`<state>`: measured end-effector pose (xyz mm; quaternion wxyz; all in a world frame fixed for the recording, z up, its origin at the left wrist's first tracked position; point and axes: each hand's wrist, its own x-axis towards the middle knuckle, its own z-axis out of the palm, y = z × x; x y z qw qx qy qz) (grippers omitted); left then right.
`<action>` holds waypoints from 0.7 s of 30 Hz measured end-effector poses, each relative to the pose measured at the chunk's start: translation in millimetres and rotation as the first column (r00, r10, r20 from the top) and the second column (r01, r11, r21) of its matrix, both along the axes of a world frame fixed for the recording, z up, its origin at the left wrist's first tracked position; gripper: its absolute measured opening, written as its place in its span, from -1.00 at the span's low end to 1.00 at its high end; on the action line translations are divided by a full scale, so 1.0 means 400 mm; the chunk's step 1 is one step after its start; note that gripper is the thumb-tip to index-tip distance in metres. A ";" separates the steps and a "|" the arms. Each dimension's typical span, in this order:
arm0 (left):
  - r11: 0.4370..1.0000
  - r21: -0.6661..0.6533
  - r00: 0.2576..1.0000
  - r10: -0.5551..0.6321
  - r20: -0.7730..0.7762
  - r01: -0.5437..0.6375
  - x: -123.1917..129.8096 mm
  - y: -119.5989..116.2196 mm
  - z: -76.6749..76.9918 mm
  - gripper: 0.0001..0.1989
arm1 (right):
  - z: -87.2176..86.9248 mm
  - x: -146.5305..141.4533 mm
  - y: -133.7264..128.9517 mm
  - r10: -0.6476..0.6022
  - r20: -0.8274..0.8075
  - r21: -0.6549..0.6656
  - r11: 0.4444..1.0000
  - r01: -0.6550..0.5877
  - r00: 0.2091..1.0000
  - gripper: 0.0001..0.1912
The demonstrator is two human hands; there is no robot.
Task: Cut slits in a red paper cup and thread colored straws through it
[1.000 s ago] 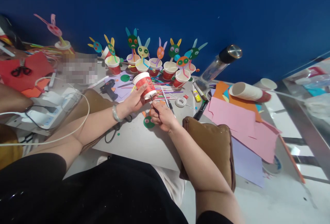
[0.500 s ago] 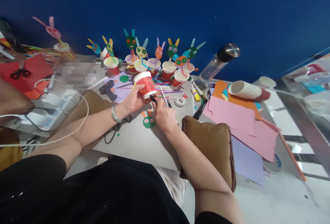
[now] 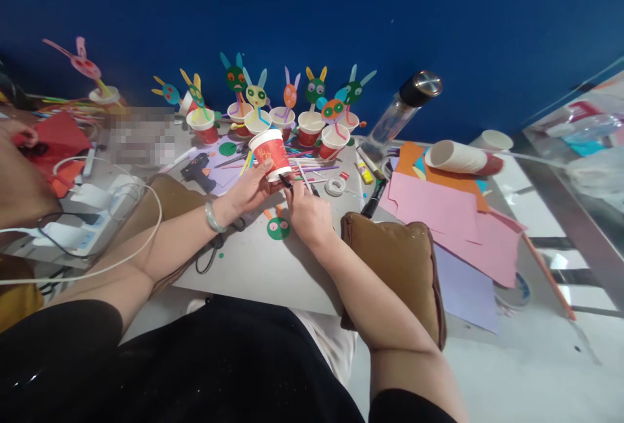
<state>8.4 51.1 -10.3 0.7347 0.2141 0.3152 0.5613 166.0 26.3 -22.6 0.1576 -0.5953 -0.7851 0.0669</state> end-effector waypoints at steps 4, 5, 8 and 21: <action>1.000 0.000 0.999 -0.022 -0.049 0.022 0.003 -0.007 0.012 -0.75 | 0.012 0.003 0.002 0.021 -0.598 -0.226 0.955 -0.193 0.801 -0.67; 1.000 0.004 0.998 -0.028 -0.055 0.028 0.003 -0.008 0.014 -0.75 | 0.017 0.002 0.002 -0.038 -0.725 -0.312 0.908 -0.279 0.688 -0.62; 0.999 -0.003 0.997 -0.037 -0.070 0.037 0.003 -0.009 0.018 -0.70 | 0.034 0.000 0.004 -0.309 -0.864 -0.491 0.688 -0.533 0.398 -0.46; 1.000 0.006 0.999 0.022 -0.036 -0.021 0.004 -0.003 -0.011 -0.76 | 0.005 -0.001 -0.007 -0.022 -0.001 0.030 0.999 0.022 1.000 -0.61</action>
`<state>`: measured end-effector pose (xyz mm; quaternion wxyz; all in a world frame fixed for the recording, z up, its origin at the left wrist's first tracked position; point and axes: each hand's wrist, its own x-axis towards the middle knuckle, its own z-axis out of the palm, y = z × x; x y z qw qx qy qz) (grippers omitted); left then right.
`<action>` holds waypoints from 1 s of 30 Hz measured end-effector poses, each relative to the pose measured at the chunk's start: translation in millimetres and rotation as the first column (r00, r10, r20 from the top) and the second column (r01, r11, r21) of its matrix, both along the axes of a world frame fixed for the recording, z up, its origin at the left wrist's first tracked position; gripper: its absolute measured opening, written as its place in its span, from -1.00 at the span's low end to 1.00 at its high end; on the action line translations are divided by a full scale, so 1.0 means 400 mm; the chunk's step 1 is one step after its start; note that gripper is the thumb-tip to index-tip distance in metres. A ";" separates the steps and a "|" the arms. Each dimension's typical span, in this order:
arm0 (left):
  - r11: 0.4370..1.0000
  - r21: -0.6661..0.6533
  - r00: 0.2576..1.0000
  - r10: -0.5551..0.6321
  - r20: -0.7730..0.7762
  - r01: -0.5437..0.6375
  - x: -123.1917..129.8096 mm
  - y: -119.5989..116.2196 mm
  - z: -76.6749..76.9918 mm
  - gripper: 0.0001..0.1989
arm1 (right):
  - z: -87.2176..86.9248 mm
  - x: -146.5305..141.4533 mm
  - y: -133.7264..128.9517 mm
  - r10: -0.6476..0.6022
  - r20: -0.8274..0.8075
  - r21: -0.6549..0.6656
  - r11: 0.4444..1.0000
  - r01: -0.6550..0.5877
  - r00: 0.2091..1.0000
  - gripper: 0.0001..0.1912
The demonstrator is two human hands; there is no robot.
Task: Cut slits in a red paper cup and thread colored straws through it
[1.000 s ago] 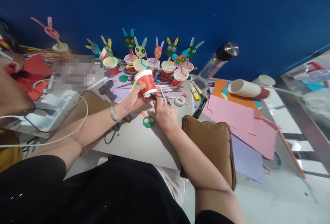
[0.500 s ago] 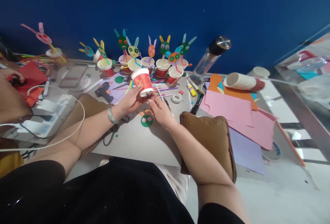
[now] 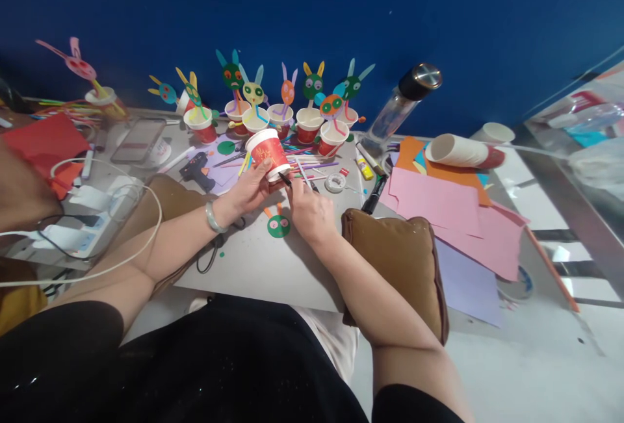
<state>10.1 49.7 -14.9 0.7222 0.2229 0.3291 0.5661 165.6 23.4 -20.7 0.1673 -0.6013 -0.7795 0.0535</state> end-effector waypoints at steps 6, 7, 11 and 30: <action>1.000 -0.018 1.000 -0.007 -0.024 0.007 0.002 -0.003 -0.002 -0.75 | 0.000 -0.001 0.003 0.017 0.041 -0.015 1.000 -0.016 0.999 -0.62; 1.000 -0.015 1.000 -0.006 -0.022 0.006 0.003 -0.004 -0.001 -0.74 | 0.002 0.001 0.004 0.028 -0.060 -0.058 0.998 -0.031 0.998 -0.67; 1.000 0.025 1.000 -0.008 -0.024 0.008 0.005 -0.008 0.010 -0.70 | 0.023 0.004 0.005 -0.006 -0.673 -0.311 0.909 -0.276 0.739 -0.70; 1.000 -0.002 0.999 0.028 0.019 -0.028 0.010 -0.003 -0.017 -0.72 | 0.000 -0.008 -0.010 -0.010 -0.021 -0.066 0.998 0.008 1.000 -0.60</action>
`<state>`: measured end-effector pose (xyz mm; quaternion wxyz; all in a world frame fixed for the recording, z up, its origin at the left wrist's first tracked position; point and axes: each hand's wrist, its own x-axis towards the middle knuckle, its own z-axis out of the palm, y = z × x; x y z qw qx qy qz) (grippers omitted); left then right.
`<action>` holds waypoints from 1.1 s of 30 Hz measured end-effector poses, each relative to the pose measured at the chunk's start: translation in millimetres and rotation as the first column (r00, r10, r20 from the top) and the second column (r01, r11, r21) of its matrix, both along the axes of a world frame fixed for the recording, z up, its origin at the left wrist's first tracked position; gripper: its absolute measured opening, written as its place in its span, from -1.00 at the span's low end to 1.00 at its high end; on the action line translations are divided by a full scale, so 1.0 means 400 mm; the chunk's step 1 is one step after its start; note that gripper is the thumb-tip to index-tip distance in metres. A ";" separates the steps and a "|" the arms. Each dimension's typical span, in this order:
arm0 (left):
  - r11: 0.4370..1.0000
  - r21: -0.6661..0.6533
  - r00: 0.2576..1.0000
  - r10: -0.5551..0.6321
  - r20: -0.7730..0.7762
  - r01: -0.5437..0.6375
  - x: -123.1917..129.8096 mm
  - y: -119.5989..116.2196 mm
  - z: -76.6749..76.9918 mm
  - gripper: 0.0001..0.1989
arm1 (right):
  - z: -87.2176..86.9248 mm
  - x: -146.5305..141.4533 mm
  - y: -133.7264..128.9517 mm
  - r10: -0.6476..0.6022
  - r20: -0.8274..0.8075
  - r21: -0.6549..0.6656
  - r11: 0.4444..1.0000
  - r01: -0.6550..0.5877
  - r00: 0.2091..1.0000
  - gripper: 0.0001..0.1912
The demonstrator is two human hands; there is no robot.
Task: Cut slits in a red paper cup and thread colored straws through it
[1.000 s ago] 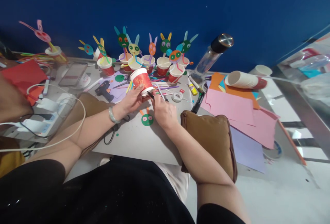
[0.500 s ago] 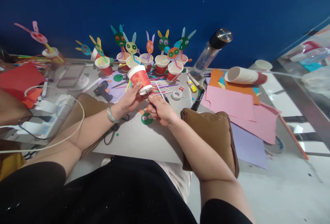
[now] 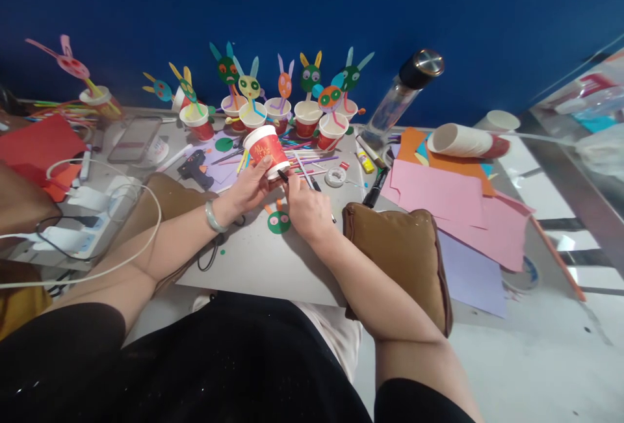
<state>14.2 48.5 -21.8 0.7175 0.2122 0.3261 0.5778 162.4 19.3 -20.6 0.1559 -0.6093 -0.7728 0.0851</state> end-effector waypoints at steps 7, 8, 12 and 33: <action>0.997 0.057 0.998 -0.040 -0.057 0.044 -0.004 -0.009 0.029 -0.65 | 0.034 0.005 0.010 -0.176 -0.849 -0.422 0.793 -0.439 0.498 -0.58; 0.998 0.041 0.997 -0.038 -0.064 0.041 -0.004 -0.010 0.035 -0.65 | 0.036 0.004 0.012 -0.253 -0.872 -0.457 0.728 -0.511 0.420 -0.54; 1.000 -0.006 0.999 -0.029 -0.045 0.029 -0.004 -0.008 0.041 -0.66 | 0.030 0.002 0.014 -0.158 -0.838 -0.420 0.798 -0.432 0.522 -0.59; 0.999 0.029 0.999 -0.023 -0.033 0.024 -0.001 -0.010 0.027 -0.64 | 0.044 0.004 0.011 -0.262 -0.850 -0.486 0.727 -0.486 0.458 -0.62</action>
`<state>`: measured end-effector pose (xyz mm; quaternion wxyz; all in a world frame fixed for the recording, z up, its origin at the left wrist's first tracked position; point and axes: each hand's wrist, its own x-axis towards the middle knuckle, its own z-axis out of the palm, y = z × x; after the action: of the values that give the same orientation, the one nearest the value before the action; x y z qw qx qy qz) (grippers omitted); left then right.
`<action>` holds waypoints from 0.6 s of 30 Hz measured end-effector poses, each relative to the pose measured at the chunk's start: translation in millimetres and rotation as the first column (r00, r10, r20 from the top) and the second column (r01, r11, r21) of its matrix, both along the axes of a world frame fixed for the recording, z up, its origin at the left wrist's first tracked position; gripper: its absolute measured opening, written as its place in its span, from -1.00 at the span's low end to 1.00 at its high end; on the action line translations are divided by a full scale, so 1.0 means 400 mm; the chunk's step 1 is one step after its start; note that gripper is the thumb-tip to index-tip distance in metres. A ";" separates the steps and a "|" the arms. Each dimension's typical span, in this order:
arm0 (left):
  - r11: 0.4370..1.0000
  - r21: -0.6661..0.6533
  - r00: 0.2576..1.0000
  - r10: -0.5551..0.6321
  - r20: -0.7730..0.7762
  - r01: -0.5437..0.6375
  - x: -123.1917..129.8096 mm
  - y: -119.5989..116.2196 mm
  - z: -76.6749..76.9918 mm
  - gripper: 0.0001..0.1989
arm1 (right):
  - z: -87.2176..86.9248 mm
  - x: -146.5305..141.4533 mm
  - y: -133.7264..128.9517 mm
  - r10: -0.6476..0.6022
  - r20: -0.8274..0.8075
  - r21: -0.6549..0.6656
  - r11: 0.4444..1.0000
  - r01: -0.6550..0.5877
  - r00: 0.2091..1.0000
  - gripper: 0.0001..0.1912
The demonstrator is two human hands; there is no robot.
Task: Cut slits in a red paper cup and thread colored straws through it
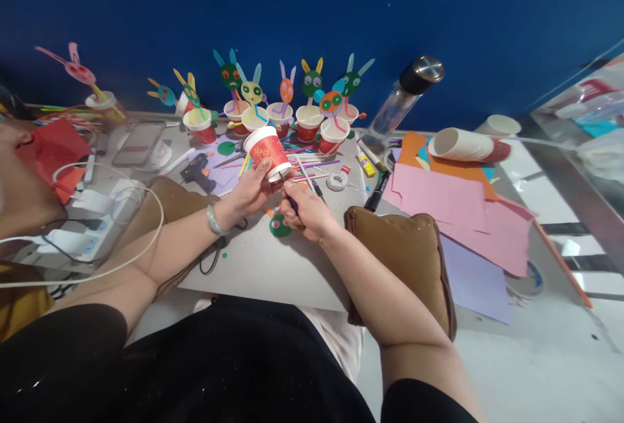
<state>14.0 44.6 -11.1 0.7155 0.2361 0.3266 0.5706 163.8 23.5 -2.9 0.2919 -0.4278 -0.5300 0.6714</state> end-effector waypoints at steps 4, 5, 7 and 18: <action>0.999 0.032 0.999 -0.007 0.033 0.006 0.000 0.007 -0.020 -0.62 | -0.022 -0.002 -0.008 -0.338 0.615 0.574 0.811 -0.110 0.713 -0.66; 0.999 0.032 0.999 -0.004 0.035 0.003 0.000 0.008 -0.024 -0.63 | -0.026 -0.002 -0.010 -0.420 0.700 0.619 0.761 -0.197 0.577 -0.63; 1.000 0.031 1.000 0.002 0.031 -0.003 -0.001 0.009 -0.029 -0.66 | -0.033 -0.003 -0.015 -0.498 0.778 0.618 0.717 -0.322 0.382 -0.58; 0.999 0.037 0.999 0.008 0.048 -0.010 0.007 -0.002 -0.006 -0.66 | 0.002 0.000 -0.012 -0.042 0.038 0.092 0.995 0.038 0.998 -0.55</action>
<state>16.8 43.6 -13.4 0.7160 0.2344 0.2998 0.5852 163.7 18.6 -2.2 0.3141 -0.4379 -0.5572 0.6318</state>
